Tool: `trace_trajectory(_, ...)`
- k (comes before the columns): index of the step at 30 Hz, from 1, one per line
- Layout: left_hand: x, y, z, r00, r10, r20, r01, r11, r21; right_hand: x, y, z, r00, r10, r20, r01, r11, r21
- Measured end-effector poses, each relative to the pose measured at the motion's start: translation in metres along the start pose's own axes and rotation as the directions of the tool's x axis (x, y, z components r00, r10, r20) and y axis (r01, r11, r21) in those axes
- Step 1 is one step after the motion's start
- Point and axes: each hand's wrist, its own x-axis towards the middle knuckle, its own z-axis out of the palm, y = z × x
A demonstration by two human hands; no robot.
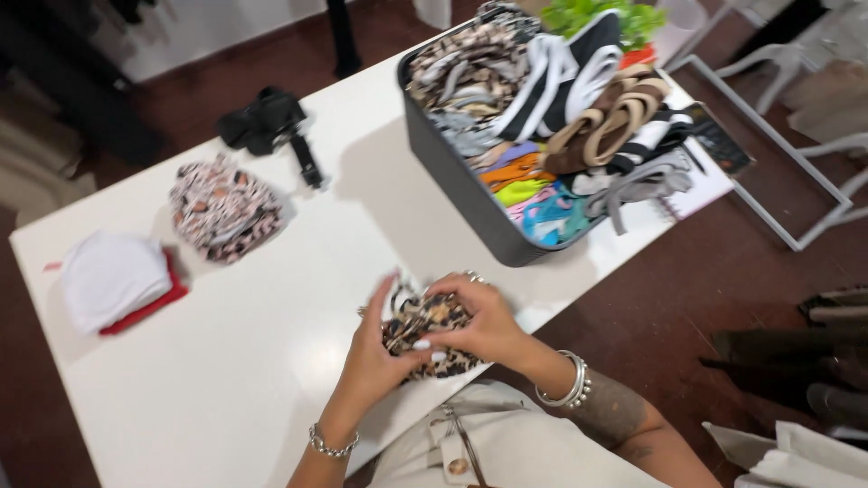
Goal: Folding various leopard-print bikini tops and bottoms on a white table and organizing them into a storage bin.
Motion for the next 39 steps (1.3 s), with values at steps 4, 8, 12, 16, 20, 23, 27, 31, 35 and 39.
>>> trace_trajectory(4,0.014,-0.027,0.011,0.971,-0.158,0.179,0.150,0.987,0.053,0.000,-0.020,-0.012,0.985,-0.044,0.166,0.078,0.976,-0.203)
trace_trajectory(8,0.018,-0.023,0.016,0.943,-0.232,0.240,0.249,0.967,-0.045,0.007,-0.015,-0.036,0.938,-0.104,0.329,0.143,0.985,-0.095)
trace_trajectory(12,0.021,-0.033,0.016,0.977,-0.132,0.164,0.187,0.904,-0.385,0.014,-0.006,-0.065,0.720,-0.098,0.687,-0.192,0.923,0.333)
trace_trajectory(16,0.023,-0.048,0.020,0.997,-0.065,0.035,0.073,0.815,-0.575,-0.042,0.012,-0.057,0.763,-0.064,0.643,-0.087,0.976,0.201)
trace_trajectory(20,0.019,-0.052,0.026,0.996,-0.069,0.054,0.088,0.779,-0.621,-0.068,0.054,-0.060,0.828,0.182,0.530,-0.288,0.950,0.123)
trace_trajectory(23,0.018,-0.058,0.006,0.989,0.032,0.146,0.080,0.712,-0.698,-0.023,0.100,-0.059,0.695,0.229,0.681,-0.536,0.797,0.278)
trace_trajectory(27,0.014,-0.067,-0.027,0.923,0.307,0.231,-0.078,0.739,-0.669,-0.022,0.132,-0.074,0.536,0.211,0.818,-0.750,0.565,0.346)
trace_trajectory(31,0.009,-0.068,-0.037,0.943,0.074,0.324,0.057,0.924,-0.378,0.012,0.086,-0.079,0.656,0.230,0.719,-0.694,0.559,0.454)
trace_trajectory(35,0.013,-0.041,-0.013,0.893,0.324,0.313,-0.319,0.945,-0.067,0.022,0.036,-0.048,0.672,0.630,0.389,-0.718,0.684,0.131)
trace_trajectory(39,0.017,-0.044,0.004,0.960,0.181,0.215,-0.200,0.977,0.071,0.012,0.035,-0.043,0.802,0.179,0.571,-0.311,0.939,0.143)
